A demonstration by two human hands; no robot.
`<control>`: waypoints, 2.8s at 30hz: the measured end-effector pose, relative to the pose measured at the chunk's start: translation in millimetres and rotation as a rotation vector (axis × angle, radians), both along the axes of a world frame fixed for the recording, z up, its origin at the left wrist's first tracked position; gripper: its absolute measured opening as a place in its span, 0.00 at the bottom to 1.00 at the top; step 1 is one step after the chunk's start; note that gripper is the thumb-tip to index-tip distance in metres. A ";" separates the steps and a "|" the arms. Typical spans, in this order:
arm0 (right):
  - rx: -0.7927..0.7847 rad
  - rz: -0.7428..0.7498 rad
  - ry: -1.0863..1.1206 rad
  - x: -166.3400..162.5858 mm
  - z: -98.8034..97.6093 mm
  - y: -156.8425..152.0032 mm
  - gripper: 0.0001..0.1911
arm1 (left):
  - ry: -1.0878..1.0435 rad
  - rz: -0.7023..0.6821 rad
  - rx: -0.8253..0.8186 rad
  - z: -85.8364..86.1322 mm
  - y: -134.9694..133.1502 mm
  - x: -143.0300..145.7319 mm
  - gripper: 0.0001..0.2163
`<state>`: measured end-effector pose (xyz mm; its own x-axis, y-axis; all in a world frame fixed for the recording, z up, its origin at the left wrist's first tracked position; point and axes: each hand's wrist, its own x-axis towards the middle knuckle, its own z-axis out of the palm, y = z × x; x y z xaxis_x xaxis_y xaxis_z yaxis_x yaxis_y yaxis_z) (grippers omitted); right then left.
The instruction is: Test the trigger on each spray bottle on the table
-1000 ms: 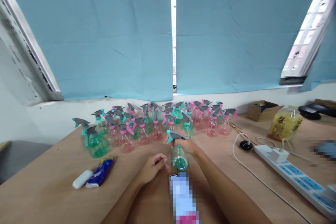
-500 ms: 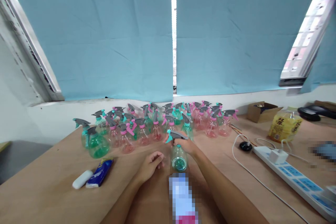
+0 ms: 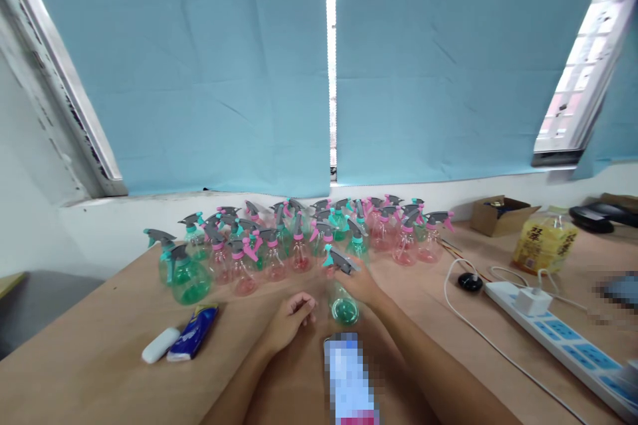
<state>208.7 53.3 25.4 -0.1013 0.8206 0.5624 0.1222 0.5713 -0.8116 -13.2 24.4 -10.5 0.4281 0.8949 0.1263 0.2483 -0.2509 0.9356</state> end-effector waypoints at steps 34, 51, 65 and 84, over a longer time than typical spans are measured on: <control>0.225 -1.031 -0.237 125.4 7.5 23.8 0.24 | 0.071 -0.005 0.013 3.9 1.0 2.6 0.18; -0.178 -1.130 -0.946 152.8 57.8 49.4 0.23 | 0.058 -0.011 0.004 -0.5 1.0 2.0 0.18; -0.169 -1.196 -1.051 167.4 48.5 56.3 0.19 | 0.054 -0.014 0.004 0.2 0.0 3.2 0.19; 0.317 -0.870 -0.696 82.4 112.9 -69.6 0.06 | 0.135 -0.046 0.074 10.7 -10.9 7.2 0.15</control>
